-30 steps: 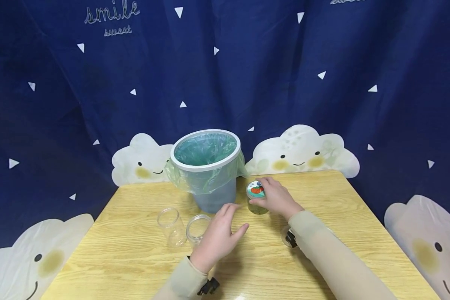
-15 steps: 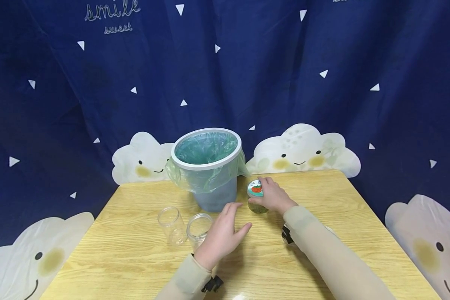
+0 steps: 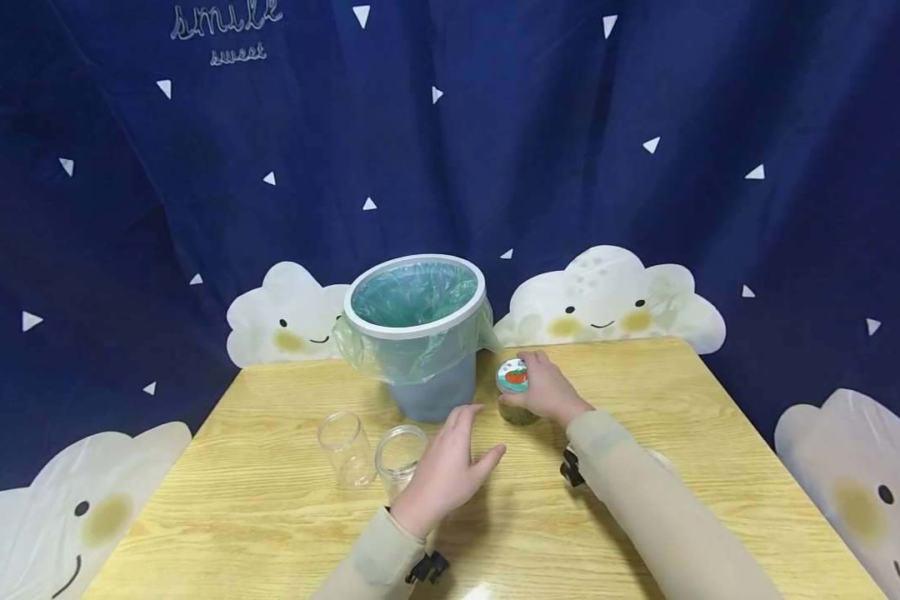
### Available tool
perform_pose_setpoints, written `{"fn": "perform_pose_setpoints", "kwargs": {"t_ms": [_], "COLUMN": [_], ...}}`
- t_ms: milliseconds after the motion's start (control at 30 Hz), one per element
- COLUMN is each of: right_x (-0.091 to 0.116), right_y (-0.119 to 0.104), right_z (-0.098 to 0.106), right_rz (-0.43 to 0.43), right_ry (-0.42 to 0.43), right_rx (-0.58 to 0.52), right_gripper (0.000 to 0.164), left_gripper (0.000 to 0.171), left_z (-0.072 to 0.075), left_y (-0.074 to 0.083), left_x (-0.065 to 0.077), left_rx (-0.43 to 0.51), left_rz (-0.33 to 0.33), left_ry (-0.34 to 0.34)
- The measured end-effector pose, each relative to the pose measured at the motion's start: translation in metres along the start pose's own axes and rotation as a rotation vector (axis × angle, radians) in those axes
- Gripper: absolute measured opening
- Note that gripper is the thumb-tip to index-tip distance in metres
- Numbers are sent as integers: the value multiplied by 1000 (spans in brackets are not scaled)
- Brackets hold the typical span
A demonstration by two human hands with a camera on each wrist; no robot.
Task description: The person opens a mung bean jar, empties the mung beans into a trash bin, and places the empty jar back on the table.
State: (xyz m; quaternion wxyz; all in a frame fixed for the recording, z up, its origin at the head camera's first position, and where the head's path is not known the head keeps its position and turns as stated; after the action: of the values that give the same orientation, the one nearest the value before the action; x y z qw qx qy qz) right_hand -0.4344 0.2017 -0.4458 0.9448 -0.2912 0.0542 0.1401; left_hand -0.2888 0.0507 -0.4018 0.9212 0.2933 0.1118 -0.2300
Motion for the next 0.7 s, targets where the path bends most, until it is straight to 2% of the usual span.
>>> {"fn": "perform_pose_setpoints", "kwargs": {"t_ms": [133,233,467,600,700], "right_x": [0,2,11,20,25], "right_y": [-2,-4,-14,-21,-27], "right_z": [0,4,25,38,48], "right_rz": [-12,-19,-17,-18,-10], "right_ry": [9,22,72,93,109], "right_rx": [-9,-23,-69,-44,-18], "right_gripper": [92,92,92,92,94], "left_gripper": [63,64,69,71,72], "left_z": [-9,-11,1,13,21], "left_y": [-3,-4,-3,-3,-4], "left_x": [2,3,1,-3,-7], "left_rx": [36,49,137,183,221], "left_rz": [28,41,24,12,20], "left_ry": [-52,-58,11,67,84]}}
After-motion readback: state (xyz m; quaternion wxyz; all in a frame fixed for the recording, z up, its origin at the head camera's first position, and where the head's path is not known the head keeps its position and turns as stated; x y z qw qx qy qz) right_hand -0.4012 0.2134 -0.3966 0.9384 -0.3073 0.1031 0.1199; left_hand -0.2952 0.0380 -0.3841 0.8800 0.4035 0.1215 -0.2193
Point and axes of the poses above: each hand's wrist, its own x-axis away from the middle knuckle, its own z-axis out of the back of the hand, y = z × x, the point moved 10 cm from there along -x, towards the middle knuckle, and after that the axes turned 1 degree about z, right-handed, at the moved point
